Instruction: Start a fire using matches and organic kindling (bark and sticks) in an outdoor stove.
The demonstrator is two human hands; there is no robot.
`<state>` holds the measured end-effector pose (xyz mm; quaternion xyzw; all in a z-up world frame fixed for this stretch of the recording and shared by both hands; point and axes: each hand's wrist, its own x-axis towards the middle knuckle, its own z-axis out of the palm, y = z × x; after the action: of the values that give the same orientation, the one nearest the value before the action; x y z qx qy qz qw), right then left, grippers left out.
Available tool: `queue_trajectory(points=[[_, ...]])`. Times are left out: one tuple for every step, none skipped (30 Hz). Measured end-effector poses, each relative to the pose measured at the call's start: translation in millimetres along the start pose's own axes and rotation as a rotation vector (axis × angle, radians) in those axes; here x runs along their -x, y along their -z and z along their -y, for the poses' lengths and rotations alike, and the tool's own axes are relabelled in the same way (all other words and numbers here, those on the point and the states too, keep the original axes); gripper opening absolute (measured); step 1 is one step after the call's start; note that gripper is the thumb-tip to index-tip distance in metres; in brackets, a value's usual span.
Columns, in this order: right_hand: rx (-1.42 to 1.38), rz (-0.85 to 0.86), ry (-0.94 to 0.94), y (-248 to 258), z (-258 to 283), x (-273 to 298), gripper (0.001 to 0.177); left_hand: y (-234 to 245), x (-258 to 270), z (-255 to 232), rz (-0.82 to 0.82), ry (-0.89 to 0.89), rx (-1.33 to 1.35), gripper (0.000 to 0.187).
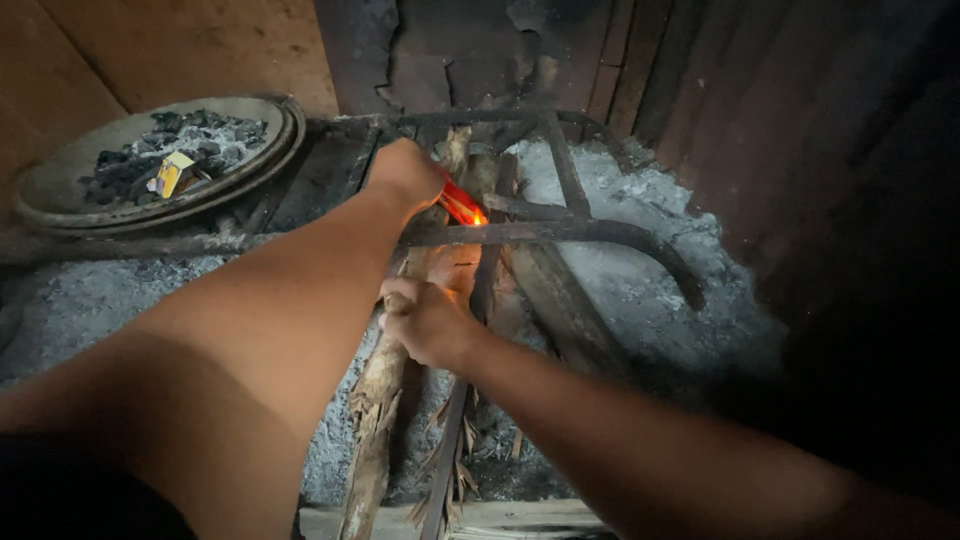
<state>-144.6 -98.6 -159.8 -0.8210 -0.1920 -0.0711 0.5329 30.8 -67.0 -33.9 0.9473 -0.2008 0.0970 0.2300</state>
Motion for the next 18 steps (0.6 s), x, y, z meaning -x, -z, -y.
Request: queue_trajectory(points=[[0.0, 0.0, -0.001, 1, 10, 1, 0.048, 0, -2, 0, 0.001, 0.0, 0.0, 0.027], [-0.19, -0.02, -0.17, 2, 20, 3, 0.047, 0, -4, -1, 0.032, -0.018, -0.056, 0.029], [-0.379, -0.039, -0.339, 3, 29, 4, 0.047, 0, -6, -2, 0.064, -0.037, -0.113, 0.03], [-0.38, -0.039, -0.341, 7, 42, 7, 0.047, 0, -7, -3, 0.066, -0.037, -0.113, 0.03], [-0.22, -0.095, -0.319, 12, 55, 10, 0.046, 0, -8, -4, 0.098, -0.054, -0.158, 0.031], [-0.06, -0.15, -0.293, 16, 68, 12, 0.046, 0, -9, -4, 0.128, -0.071, -0.204, 0.032], [-0.06, -0.151, -0.293, 16, 74, 12, 0.046, -1, -9, -3, 0.129, -0.071, -0.204, 0.032], [-0.141, -0.147, -0.365, 16, 80, 13, 0.046, -4, -9, -2, 0.099, -0.061, -0.149, 0.031], [-0.223, -0.143, -0.435, 17, 86, 15, 0.047, -6, -9, -1, 0.07, -0.051, -0.093, 0.03], [-0.223, -0.143, -0.436, 17, 81, 15, 0.047, 1, -3, -8, 0.071, -0.051, -0.093, 0.03], [-0.22, -0.136, -0.417, 16, 76, 16, 0.047, 7, 3, -15, 0.117, 0.007, -0.08, 0.032], [-0.218, -0.13, -0.397, 16, 71, 17, 0.047, 14, 9, -21, 0.162, 0.065, -0.067, 0.034], [-0.218, -0.131, -0.398, 16, 71, 17, 0.047, 13, 9, -21, 0.163, 0.065, -0.068, 0.034], [-0.265, -0.142, -0.406, 15, 70, 18, 0.048, 13, 9, -21, 0.149, 0.059, -0.055, 0.035], [-0.311, -0.152, -0.415, 15, 70, 18, 0.049, 12, 9, -20, 0.136, 0.054, -0.043, 0.036], [-0.312, -0.153, -0.415, 15, 69, 18, 0.049, 9, 5, -20, 0.136, 0.053, -0.043, 0.036], [-0.29, -0.157, -0.423, 14, 68, 17, 0.05, 6, 1, -19, 0.187, 0.089, -0.082, 0.035], [-0.267, -0.16, -0.431, 14, 67, 17, 0.05, 4, -3, -19, 0.237, 0.125, -0.121, 0.034]])
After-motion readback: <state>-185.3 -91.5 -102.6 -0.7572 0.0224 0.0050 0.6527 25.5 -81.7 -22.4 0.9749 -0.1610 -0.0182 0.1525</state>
